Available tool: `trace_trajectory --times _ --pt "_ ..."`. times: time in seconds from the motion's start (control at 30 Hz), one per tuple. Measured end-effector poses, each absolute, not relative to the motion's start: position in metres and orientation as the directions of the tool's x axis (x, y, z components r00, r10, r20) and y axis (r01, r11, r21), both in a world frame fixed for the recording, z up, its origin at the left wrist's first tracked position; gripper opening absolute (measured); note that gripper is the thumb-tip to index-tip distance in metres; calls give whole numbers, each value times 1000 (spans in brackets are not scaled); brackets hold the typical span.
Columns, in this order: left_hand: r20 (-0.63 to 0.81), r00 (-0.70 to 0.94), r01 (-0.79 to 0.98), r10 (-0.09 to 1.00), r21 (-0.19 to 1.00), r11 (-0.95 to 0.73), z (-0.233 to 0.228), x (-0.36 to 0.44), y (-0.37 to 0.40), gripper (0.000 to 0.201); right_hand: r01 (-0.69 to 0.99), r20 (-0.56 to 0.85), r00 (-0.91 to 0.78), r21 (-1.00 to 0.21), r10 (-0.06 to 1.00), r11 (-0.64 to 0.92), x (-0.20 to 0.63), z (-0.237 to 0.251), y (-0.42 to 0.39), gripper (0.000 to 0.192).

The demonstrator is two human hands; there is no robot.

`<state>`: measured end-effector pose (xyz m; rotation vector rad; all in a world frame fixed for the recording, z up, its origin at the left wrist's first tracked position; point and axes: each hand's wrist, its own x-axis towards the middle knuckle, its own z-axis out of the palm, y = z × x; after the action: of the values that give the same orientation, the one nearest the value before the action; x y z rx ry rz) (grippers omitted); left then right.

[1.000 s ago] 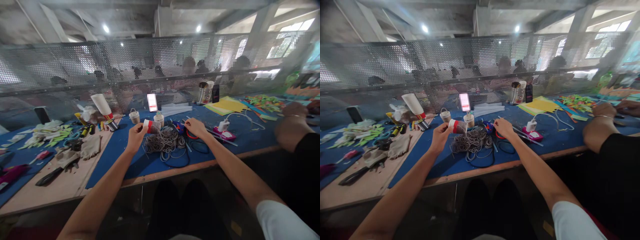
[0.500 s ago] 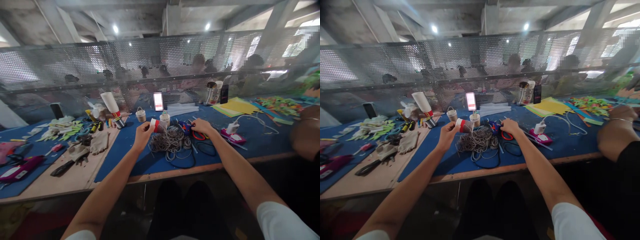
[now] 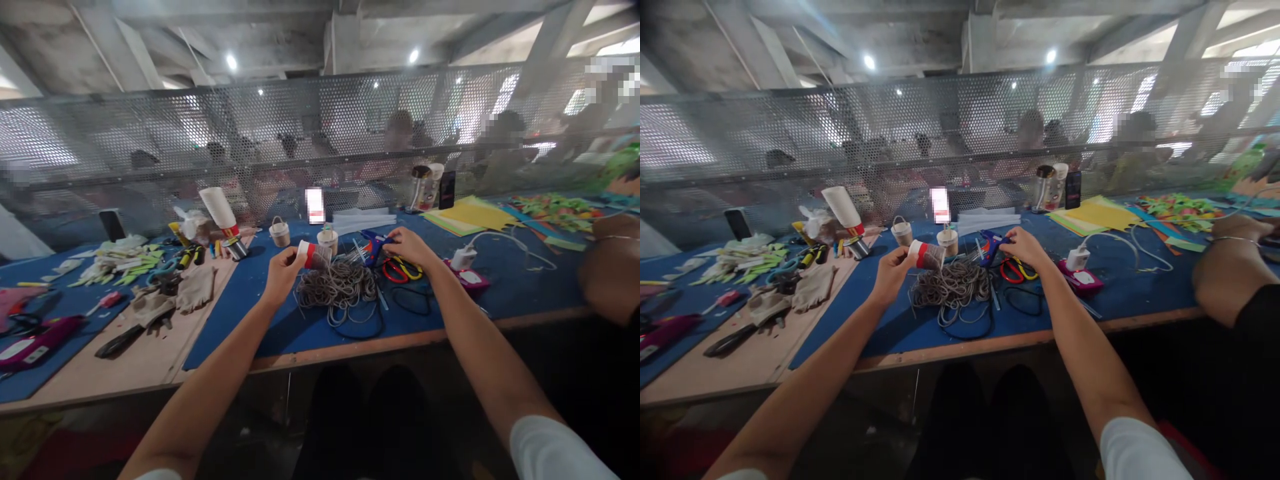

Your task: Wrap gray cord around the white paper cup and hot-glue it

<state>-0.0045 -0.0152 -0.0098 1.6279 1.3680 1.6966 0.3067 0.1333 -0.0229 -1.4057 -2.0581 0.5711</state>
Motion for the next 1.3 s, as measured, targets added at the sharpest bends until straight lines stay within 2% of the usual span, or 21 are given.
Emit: trace_trajectory --times 0.2,0.27,0.33,0.57,0.73,0.83,1.17,1.3 --pt "461 -205 220 864 881 -418 -10 -3 -15 14 313 346 -323 -839 881 445 305 -7 124 38" --pt "433 -184 178 882 898 -403 -9 -2 -16 16 222 374 -338 -860 864 460 301 -2 118 38" --pt "405 -155 139 901 912 -386 -8 -1 -18 17 215 384 -361 -852 850 477 294 3 110 38" --pt "370 -86 65 925 928 -366 -4 1 -22 17 317 402 -473 -752 784 577 273 13 99 37" --pt "381 -135 51 915 925 -378 -6 -5 -19 15 447 150 -561 -773 814 450 276 2 115 30" --pt "385 -157 49 909 923 -383 -7 -6 -17 14 528 87 -550 -734 830 427 285 -9 127 27" --pt "394 -171 41 903 919 -393 -8 -7 -15 11 773 91 -435 -473 896 423 299 -28 146 23" --pt "397 -173 42 901 917 -396 -8 -6 -15 13 843 157 -344 -382 926 378 294 -27 132 34"
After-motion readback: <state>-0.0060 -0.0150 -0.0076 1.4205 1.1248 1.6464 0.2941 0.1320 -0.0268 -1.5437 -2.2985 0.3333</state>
